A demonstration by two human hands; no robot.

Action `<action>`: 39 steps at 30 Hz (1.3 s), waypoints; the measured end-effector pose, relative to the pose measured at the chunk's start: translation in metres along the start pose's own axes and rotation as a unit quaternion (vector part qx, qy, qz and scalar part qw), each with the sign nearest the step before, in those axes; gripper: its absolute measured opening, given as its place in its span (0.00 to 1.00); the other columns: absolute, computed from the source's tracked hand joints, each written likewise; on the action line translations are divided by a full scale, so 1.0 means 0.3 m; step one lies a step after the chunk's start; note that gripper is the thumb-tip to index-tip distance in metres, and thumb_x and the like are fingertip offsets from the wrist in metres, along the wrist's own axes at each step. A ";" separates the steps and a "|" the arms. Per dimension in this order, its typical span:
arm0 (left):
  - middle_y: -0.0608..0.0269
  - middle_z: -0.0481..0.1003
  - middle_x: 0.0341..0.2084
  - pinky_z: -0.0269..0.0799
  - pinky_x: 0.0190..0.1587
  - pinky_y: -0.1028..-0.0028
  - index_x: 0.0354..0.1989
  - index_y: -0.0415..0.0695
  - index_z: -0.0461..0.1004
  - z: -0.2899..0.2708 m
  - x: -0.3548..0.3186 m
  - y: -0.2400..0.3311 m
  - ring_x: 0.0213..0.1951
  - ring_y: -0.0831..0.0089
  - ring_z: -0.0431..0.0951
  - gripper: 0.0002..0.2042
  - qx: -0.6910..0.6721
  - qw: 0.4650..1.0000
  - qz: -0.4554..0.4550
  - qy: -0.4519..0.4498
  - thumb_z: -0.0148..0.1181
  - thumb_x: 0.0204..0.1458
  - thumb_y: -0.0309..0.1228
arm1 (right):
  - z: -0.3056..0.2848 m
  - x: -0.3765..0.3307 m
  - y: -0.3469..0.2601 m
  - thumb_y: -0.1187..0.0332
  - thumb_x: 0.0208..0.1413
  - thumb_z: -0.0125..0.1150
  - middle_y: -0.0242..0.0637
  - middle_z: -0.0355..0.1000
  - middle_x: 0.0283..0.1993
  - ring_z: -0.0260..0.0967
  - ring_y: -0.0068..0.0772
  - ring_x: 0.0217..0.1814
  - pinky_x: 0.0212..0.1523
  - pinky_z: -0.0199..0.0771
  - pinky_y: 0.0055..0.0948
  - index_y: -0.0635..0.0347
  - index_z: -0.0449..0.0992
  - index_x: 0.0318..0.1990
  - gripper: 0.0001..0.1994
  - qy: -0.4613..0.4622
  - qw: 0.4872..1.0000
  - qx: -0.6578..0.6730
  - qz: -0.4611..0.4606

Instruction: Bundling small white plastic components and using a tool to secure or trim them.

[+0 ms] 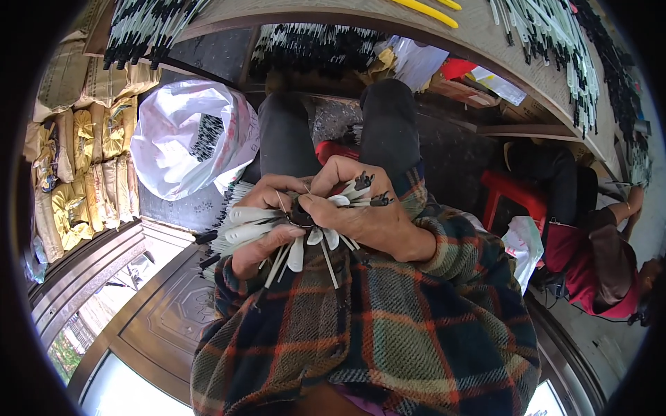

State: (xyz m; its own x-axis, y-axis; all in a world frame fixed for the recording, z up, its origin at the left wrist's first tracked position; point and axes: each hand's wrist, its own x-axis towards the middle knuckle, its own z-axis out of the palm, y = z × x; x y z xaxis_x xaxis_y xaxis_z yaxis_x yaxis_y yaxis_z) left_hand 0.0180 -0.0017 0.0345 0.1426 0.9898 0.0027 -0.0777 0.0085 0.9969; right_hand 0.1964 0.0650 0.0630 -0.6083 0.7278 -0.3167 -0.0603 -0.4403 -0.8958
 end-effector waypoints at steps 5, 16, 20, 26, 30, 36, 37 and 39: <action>0.52 0.73 0.39 0.66 0.44 0.73 0.31 0.41 0.69 0.017 -0.010 -0.002 0.41 0.68 0.73 0.14 -0.047 0.998 -0.032 0.025 0.67 0.36 0.24 | -0.015 -0.008 0.035 0.74 0.48 0.59 0.29 0.67 0.26 0.62 0.13 0.28 0.28 0.63 0.16 0.65 0.69 0.28 0.05 -0.005 0.998 -0.041 -0.052; 0.53 0.73 0.38 0.69 0.43 0.73 0.31 0.42 0.69 0.022 -0.018 -0.028 0.41 0.68 0.74 0.14 -0.020 0.999 0.010 0.025 0.68 0.36 0.22 | -0.002 -0.014 0.012 0.76 0.45 0.57 0.35 0.66 0.31 0.61 0.17 0.33 0.34 0.62 0.19 0.64 0.67 0.26 0.04 0.001 0.999 -0.038 -0.019; 0.53 0.72 0.38 0.69 0.44 0.74 0.32 0.42 0.68 0.031 -0.036 -0.043 0.42 0.68 0.73 0.14 -0.030 0.999 -0.011 0.043 0.67 0.37 0.21 | -0.022 0.004 0.036 0.72 0.49 0.57 0.28 0.65 0.28 0.60 0.11 0.29 0.28 0.61 0.16 0.64 0.68 0.29 0.06 -0.024 0.999 -0.028 -0.032; 0.53 0.70 0.40 0.68 0.46 0.74 0.34 0.41 0.66 0.046 -0.039 -0.038 0.43 0.68 0.72 0.14 -0.097 0.994 -0.024 0.035 0.64 0.40 0.20 | -0.033 0.021 0.005 0.70 0.50 0.57 0.26 0.64 0.27 0.58 0.10 0.29 0.28 0.60 0.15 0.65 0.70 0.33 0.07 -0.063 0.998 -0.009 0.004; 0.53 0.70 0.41 0.67 0.46 0.73 0.34 0.41 0.66 0.044 -0.034 -0.061 0.44 0.69 0.72 0.14 -0.081 0.996 -0.012 0.030 0.63 0.41 0.19 | -0.038 0.015 -0.006 0.72 0.49 0.56 0.28 0.66 0.30 0.60 0.12 0.32 0.32 0.61 0.16 0.66 0.71 0.33 0.07 -0.066 0.997 -0.039 0.024; 0.54 0.72 0.39 0.67 0.45 0.74 0.34 0.41 0.66 0.052 -0.031 -0.034 0.43 0.70 0.72 0.13 -0.094 0.992 -0.060 0.063 0.64 0.41 0.21 | -0.019 0.009 0.024 0.73 0.49 0.57 0.30 0.67 0.30 0.62 0.13 0.31 0.32 0.63 0.16 0.65 0.70 0.31 0.05 -0.025 0.999 -0.016 0.011; 0.54 0.72 0.39 0.67 0.45 0.74 0.34 0.41 0.66 0.052 -0.030 -0.028 0.43 0.70 0.72 0.13 -0.094 0.992 -0.061 0.063 0.64 0.41 0.21 | -0.018 0.010 0.029 0.72 0.49 0.58 0.28 0.68 0.29 0.62 0.11 0.30 0.29 0.64 0.14 0.64 0.70 0.32 0.06 -0.024 1.000 -0.014 -0.006; 0.55 0.73 0.38 0.68 0.45 0.74 0.34 0.41 0.67 0.054 -0.029 -0.019 0.42 0.71 0.73 0.13 -0.094 0.991 -0.063 0.073 0.64 0.41 0.22 | -0.022 0.008 0.034 0.72 0.49 0.58 0.28 0.68 0.29 0.62 0.12 0.30 0.29 0.64 0.15 0.64 0.70 0.32 0.06 -0.026 0.999 -0.022 -0.024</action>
State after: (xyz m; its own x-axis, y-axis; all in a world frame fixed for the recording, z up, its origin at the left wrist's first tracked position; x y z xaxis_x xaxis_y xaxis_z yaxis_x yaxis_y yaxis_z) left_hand 0.0331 -0.0126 0.0300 0.0205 0.9892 -0.1452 -0.2537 0.1456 0.9563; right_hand 0.1995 0.0657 0.0511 -0.6462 0.7188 -0.2566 -0.0563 -0.3802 -0.9232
